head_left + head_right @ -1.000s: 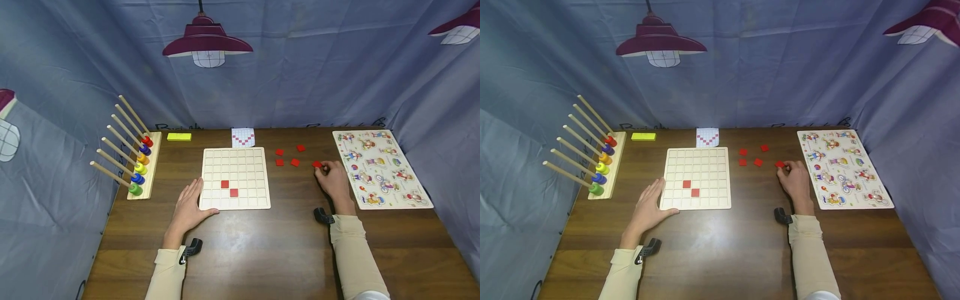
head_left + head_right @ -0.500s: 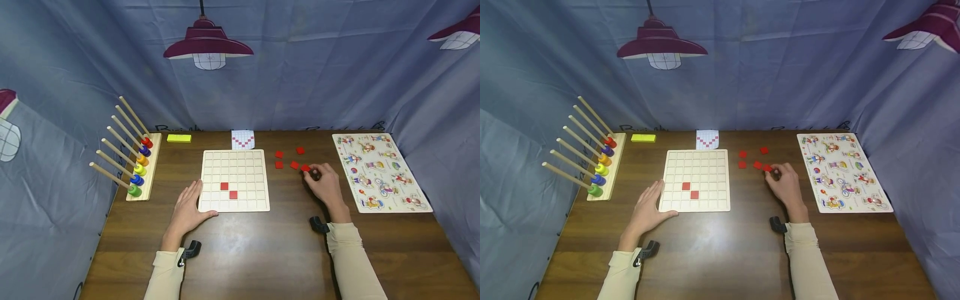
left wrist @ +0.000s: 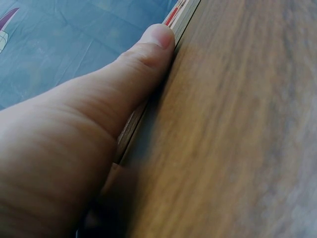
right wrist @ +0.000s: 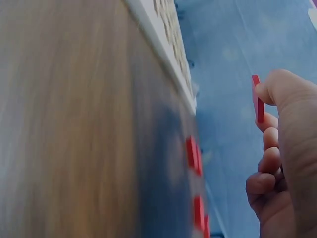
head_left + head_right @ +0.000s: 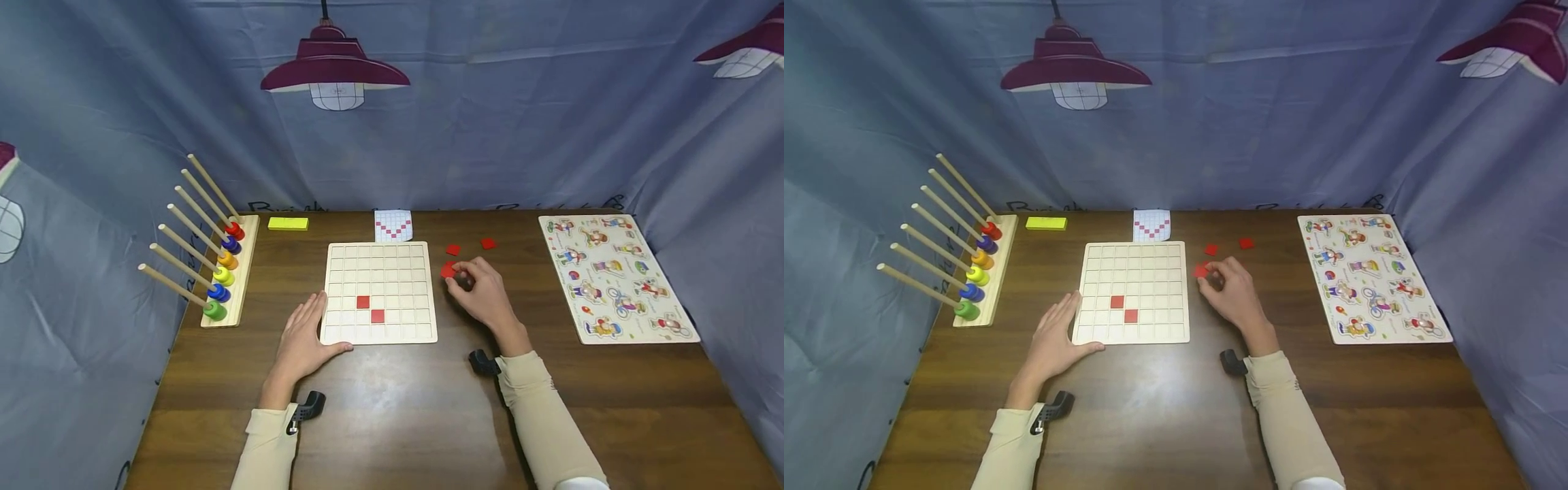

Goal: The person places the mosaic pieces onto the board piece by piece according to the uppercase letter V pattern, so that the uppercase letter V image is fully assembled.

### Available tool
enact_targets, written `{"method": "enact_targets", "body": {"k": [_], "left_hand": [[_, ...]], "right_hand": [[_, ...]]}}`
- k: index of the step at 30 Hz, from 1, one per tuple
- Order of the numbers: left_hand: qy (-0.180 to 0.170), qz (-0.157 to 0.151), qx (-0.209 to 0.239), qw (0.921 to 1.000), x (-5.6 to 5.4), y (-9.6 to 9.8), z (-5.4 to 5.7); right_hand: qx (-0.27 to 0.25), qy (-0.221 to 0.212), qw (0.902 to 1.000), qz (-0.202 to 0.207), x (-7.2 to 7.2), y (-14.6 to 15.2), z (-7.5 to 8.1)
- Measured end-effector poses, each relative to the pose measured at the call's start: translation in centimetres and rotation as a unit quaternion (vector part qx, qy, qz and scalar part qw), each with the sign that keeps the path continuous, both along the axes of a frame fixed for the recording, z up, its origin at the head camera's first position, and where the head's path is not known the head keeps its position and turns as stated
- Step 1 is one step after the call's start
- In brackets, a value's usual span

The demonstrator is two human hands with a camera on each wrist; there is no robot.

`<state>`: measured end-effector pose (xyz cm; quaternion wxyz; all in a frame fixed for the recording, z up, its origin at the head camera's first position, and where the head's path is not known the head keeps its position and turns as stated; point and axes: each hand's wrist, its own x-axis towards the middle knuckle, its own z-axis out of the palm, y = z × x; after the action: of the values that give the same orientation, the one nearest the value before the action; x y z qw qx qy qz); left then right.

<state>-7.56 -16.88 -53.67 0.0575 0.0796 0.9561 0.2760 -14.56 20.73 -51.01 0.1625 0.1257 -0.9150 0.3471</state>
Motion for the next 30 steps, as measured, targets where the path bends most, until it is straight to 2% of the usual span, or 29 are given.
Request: {"method": "enact_targets", "body": {"k": [7, 14, 21, 30], "left_hand": [[0.002, 0.001, -0.001, 1.0, -0.1, -0.2, 0.3], [0.001, 0.005, -0.005, 1.0, -0.2, -0.2, 0.5], [-0.014, -0.003, -0.001, 0.9999, 0.1, 0.2, 0.5], [-0.002, -0.007, -0.014, 0.9999, 0.0, -0.1, 0.3]], "right_hand": [[0.005, -0.038, 0.9969, 0.069, -0.8, -4.4, 0.9], [0.036, -0.022, 0.9882, 0.147, -1.7, -8.9, 1.1], [0.1, -0.04, 0.9773, 0.182, -2.4, -12.3, 0.5], [0.155, -0.08, 0.9602, 0.218, -3.7, -15.5, 0.2]]}}
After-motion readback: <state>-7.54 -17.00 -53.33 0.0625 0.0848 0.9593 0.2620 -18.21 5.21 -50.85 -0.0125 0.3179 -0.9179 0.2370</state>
